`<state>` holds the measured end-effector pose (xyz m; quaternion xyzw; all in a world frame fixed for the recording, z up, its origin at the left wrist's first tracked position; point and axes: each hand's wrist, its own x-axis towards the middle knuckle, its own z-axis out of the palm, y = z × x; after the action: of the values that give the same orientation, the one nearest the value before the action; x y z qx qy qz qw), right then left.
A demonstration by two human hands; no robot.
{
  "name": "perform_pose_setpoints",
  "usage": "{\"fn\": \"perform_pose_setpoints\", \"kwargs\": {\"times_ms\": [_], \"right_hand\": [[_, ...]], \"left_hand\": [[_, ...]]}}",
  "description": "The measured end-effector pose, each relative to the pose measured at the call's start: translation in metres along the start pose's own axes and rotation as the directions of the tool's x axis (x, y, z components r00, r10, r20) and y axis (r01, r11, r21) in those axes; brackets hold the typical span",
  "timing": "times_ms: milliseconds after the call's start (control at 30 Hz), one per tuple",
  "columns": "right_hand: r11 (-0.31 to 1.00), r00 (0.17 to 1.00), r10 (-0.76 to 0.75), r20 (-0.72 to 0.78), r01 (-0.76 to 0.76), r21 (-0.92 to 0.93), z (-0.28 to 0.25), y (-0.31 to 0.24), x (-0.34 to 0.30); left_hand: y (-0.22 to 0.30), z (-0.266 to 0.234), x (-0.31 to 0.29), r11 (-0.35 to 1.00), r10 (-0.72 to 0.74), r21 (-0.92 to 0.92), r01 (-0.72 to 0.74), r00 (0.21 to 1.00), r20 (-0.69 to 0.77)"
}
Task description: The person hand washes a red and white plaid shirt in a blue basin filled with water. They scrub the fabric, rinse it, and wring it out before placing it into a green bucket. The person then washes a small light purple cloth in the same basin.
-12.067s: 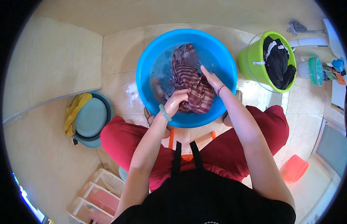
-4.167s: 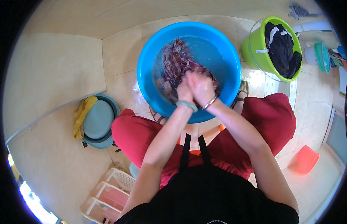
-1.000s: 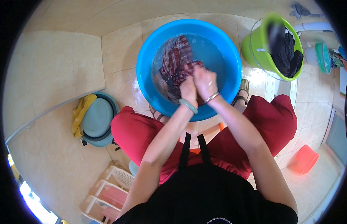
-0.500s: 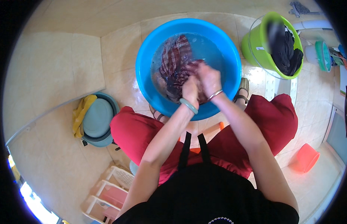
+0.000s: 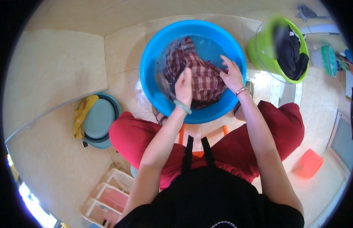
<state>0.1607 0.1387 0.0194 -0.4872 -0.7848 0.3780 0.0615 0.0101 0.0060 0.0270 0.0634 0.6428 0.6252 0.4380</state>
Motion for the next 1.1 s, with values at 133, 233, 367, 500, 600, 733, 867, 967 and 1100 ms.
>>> {"fn": "perform_pose_setpoints", "kwargs": {"times_ms": [133,233,367,500,600,733,867,967,1100], "right_hand": [[0.825,0.985,-0.171,0.017,0.134,0.549,-0.015,-0.02,0.015],[0.925,0.905,-0.38,0.189,0.368,0.097,-0.016,-0.029,0.014],[0.937,0.934,-0.338,0.118,0.346,-0.052,-0.012,-0.04,-0.007],[0.868,0.865,-0.493,0.096,0.496,-0.012,-0.019,-0.054,-0.052],[0.711,0.684,-0.7,0.204,0.695,0.11,-0.028,-0.076,-0.096],[0.634,0.584,-0.765,0.272,0.757,0.158,-0.046,-0.089,-0.126],[0.757,0.722,-0.653,0.227,0.633,0.162,-0.053,-0.072,-0.126],[0.858,0.853,-0.511,0.103,0.501,0.111,-0.047,-0.049,-0.114],[0.932,0.931,-0.361,0.055,0.358,0.049,-0.033,-0.017,-0.093]], "left_hand": [[0.014,0.018,-0.036,0.724,0.445,0.45,-0.523,0.852,0.276],[0.009,0.018,-0.058,0.68,0.427,0.466,-0.566,0.822,0.376],[-0.006,0.009,-0.072,0.755,0.337,0.428,-0.497,0.854,0.397],[-0.034,-0.013,-0.06,0.957,0.041,0.277,-0.084,0.987,0.156],[-0.006,-0.021,-0.032,0.465,0.441,0.562,-0.684,0.729,0.524],[-0.02,-0.044,0.006,-0.016,-0.007,0.622,-0.783,0.622,0.783],[0.004,-0.054,0.024,-0.2,-0.295,0.735,-0.648,0.755,0.585],[0.012,-0.075,0.028,0.269,-0.127,0.729,-0.63,0.727,0.675],[0.036,-0.082,0.027,0.742,-0.255,0.642,-0.194,0.803,0.538]]}}
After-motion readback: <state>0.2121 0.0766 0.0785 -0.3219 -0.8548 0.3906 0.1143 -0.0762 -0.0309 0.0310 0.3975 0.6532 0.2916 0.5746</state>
